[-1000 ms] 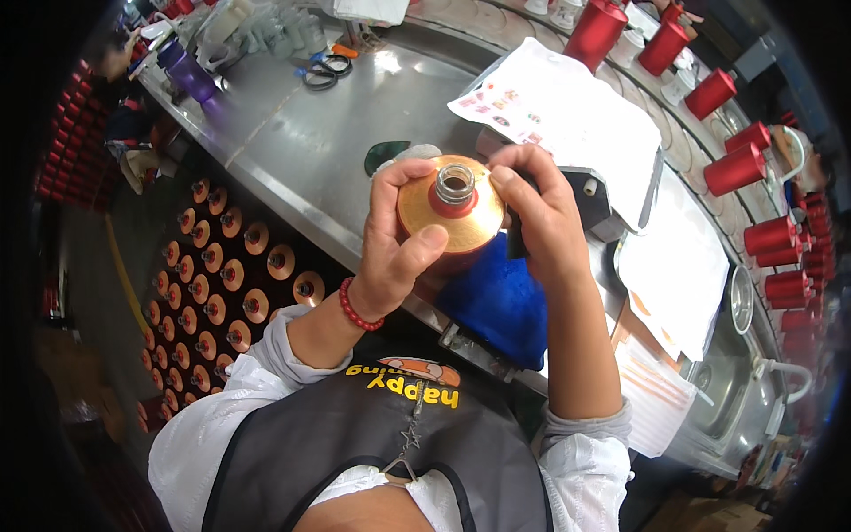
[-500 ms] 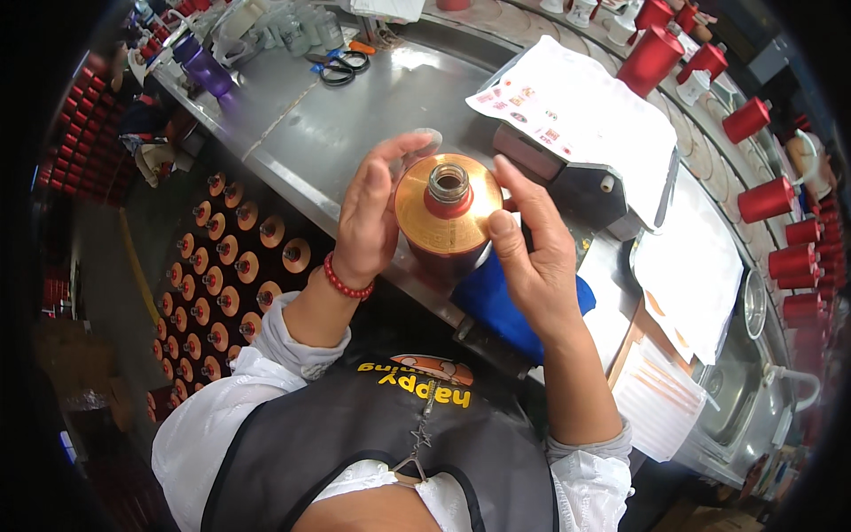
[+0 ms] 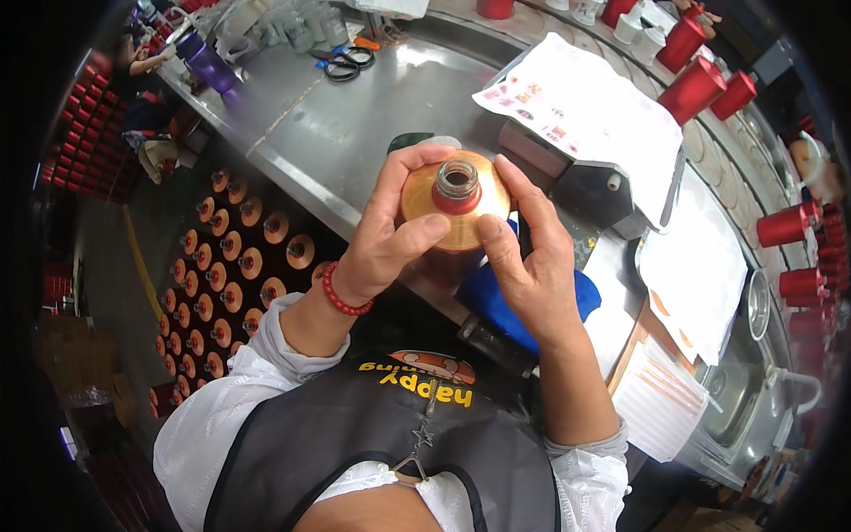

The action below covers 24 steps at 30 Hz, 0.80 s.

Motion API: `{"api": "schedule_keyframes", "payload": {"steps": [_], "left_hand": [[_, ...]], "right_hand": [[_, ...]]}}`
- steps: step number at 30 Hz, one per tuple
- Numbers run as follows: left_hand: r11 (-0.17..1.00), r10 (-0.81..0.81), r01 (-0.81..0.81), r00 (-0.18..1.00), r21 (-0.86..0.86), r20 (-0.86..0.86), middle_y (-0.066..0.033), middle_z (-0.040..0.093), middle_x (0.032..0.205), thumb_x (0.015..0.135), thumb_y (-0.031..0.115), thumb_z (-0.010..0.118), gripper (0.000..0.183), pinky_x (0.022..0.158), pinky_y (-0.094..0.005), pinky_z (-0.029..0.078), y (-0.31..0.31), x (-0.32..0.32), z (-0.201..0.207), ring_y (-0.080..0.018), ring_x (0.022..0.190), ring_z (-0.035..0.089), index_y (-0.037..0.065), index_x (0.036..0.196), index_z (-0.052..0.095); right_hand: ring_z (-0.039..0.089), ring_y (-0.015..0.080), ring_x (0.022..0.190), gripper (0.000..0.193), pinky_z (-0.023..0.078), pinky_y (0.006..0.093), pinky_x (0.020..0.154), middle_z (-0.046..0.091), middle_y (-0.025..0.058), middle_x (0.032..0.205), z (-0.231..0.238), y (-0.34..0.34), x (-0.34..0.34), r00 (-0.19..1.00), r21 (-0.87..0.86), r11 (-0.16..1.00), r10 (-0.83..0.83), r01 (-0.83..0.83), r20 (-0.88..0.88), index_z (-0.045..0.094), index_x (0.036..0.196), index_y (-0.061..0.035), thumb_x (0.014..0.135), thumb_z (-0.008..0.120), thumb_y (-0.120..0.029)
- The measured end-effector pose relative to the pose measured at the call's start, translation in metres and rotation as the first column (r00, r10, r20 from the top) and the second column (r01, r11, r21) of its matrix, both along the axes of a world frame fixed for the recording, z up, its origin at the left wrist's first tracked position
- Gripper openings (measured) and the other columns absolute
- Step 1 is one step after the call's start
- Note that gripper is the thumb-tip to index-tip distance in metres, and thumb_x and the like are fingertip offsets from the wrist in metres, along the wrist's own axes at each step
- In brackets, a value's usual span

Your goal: The person applies circular labels to the necks of red cylindrical containers. They peel each label from a sheet, place it on the container neck, and smooth it with a green tool. The person repeats this process for multiple containers.

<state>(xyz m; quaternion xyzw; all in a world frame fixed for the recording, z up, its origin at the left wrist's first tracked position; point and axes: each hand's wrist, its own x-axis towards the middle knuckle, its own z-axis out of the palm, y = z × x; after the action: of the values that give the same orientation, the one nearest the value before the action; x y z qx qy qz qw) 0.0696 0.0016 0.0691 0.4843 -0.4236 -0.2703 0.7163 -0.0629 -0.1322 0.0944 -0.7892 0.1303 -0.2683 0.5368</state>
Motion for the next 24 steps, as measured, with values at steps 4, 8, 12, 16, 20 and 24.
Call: {"api": "schedule_keyframes", "payload": {"steps": [4, 8, 12, 16, 20, 24], "left_hand": [[1.0, -0.002, 0.001, 0.999, 0.014, 0.037, -0.0141, 0.047, 0.141, 0.094, 0.019, 0.063, 0.061, 0.112, -0.036, 0.039, 0.0005, 0.0013, -0.0006, -0.02, 0.131, 0.049, 0.002, 0.145, 0.033], [0.994, -0.091, 0.084, 0.989, -0.066, -0.113, -0.0129, 0.046, 0.141, 0.096, 0.023, 0.062, 0.06, 0.112, -0.0352, 0.037, 0.0029, 0.0045, -0.0001, -0.0197, 0.131, 0.047, 0.002, 0.145, 0.034], [0.995, -0.073, 0.067, 0.995, -0.076, -0.072, -0.0111, 0.046, 0.139, 0.096, 0.023, 0.063, 0.058, 0.112, -0.0332, 0.036, 0.0019, 0.0027, -0.0015, -0.0184, 0.129, 0.046, 0.002, 0.143, 0.036], [0.998, -0.054, 0.053, 0.998, -0.016, -0.015, -0.0151, 0.045, 0.144, 0.094, 0.024, 0.061, 0.065, 0.114, -0.0363, 0.035, 0.0039, 0.0034, -0.004, -0.021, 0.133, 0.046, 0.002, 0.147, 0.03], [0.999, -0.035, 0.035, 0.999, -0.001, 0.014, -0.0155, 0.045, 0.144, 0.094, 0.025, 0.06, 0.067, 0.114, -0.0361, 0.036, 0.0055, 0.0017, -0.0017, -0.0212, 0.133, 0.047, 0.001, 0.148, 0.029], [1.0, -0.021, 0.021, 0.998, -0.011, 0.061, -0.0157, 0.044, 0.145, 0.097, 0.028, 0.057, 0.066, 0.114, -0.036, 0.036, 0.0059, 0.0019, -0.0041, -0.0211, 0.134, 0.046, 0.001, 0.149, 0.028]], "right_hand": [[0.058, 0.0232, 0.12, 0.055, 0.043, 0.0343, 0.105, 0.061, 0.0164, 0.129, -0.001, 0.0003, -0.0005, 1.0, -0.003, 1.0, -0.013, 0.013, -0.002, 0.052, 0.142, 0.0008, 0.098, 0.065, -0.03], [0.058, 0.0231, 0.121, 0.055, 0.043, 0.0343, 0.105, 0.062, 0.0162, 0.13, 0.0015, 0.0017, -0.0007, 1.0, 0.01, 1.0, -0.001, 0.001, -0.009, 0.052, 0.142, 0.0003, 0.098, 0.065, -0.031], [0.058, 0.0227, 0.121, 0.055, 0.043, 0.0341, 0.105, 0.062, 0.0157, 0.13, 0.0011, 0.0025, -0.0017, 1.0, 0.015, 1.0, -0.005, 0.005, 0.002, 0.052, 0.141, 0.0002, 0.098, 0.065, -0.031], [0.059, 0.0221, 0.12, 0.053, 0.044, 0.0338, 0.104, 0.063, 0.0152, 0.129, 0.0006, 0.0041, -0.0023, 1.0, 0.039, 0.999, -0.011, 0.011, 0.007, 0.052, 0.141, 0.0003, 0.098, 0.064, -0.03], [0.059, 0.0217, 0.118, 0.053, 0.044, 0.0335, 0.103, 0.063, 0.0152, 0.128, -0.0023, 0.0046, -0.0023, 1.0, 0.031, 0.999, -0.015, 0.015, 0.023, 0.053, 0.14, 0.0005, 0.098, 0.064, -0.029], [0.06, 0.0227, 0.116, 0.053, 0.045, 0.0345, 0.101, 0.063, 0.0158, 0.127, -0.0019, 0.0032, -0.0023, 1.0, -0.004, 1.0, -0.016, 0.016, 0.015, 0.053, 0.14, 0.0006, 0.098, 0.065, -0.03]]}}
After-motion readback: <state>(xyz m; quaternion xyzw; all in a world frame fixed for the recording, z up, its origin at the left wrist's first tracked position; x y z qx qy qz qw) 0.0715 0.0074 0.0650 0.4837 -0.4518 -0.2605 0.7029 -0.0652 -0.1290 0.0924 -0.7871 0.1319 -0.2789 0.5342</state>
